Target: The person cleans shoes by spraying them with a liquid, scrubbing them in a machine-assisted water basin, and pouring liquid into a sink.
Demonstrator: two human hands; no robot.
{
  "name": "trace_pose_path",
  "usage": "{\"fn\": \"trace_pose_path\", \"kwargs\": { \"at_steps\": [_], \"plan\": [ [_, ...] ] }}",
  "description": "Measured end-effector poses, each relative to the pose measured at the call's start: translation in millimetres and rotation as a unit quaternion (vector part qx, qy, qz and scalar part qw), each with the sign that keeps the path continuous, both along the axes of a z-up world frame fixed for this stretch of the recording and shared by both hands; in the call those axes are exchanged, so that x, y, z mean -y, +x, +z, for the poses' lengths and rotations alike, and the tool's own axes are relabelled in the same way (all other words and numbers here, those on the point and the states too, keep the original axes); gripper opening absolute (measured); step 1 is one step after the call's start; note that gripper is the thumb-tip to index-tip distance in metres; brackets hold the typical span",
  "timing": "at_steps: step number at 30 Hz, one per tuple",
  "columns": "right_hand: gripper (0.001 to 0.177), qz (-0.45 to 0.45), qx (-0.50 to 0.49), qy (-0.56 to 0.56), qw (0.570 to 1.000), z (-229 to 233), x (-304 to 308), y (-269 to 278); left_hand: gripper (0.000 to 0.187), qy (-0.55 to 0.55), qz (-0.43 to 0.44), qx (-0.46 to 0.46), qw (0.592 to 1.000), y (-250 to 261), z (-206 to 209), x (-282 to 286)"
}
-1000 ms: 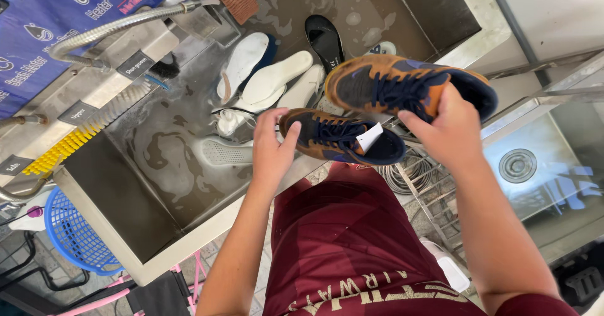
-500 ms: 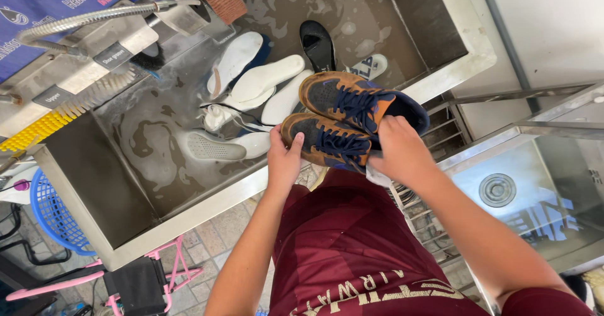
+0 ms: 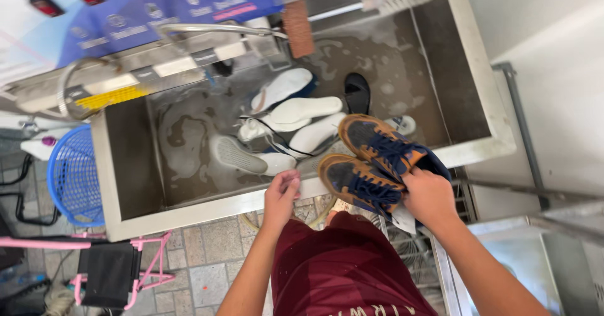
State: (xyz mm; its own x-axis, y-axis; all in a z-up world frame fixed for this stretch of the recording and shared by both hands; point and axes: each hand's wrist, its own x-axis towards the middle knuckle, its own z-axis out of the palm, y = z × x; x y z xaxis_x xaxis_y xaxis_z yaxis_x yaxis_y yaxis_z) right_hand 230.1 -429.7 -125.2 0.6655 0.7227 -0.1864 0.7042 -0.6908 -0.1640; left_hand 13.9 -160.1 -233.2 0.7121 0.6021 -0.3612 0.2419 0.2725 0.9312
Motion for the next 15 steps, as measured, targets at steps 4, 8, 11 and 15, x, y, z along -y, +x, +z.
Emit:
{"fn": "trace_pose_path", "kwargs": {
  "at_steps": [4,8,11,15],
  "plan": [
    [0.020,-0.057,-0.069,0.038,0.995,36.7,-14.6,18.4,0.024,0.011,0.107,-0.010,0.994,-46.4,3.5,-21.4],
    [0.026,-0.110,-0.148,0.124,0.975,121.5,-58.0,41.1,0.021,0.030,0.162,-0.008,0.986,-85.9,13.6,-46.6],
    [0.033,0.006,-0.086,0.225,0.970,202.5,-102.8,55.3,0.022,0.040,0.185,-0.008,0.982,-102.4,21.3,-62.2],
    [0.036,0.165,-0.083,0.338,0.923,279.3,-208.2,67.3,0.020,0.036,0.194,-0.003,0.980,-121.4,25.6,-83.7]
  ]
}}
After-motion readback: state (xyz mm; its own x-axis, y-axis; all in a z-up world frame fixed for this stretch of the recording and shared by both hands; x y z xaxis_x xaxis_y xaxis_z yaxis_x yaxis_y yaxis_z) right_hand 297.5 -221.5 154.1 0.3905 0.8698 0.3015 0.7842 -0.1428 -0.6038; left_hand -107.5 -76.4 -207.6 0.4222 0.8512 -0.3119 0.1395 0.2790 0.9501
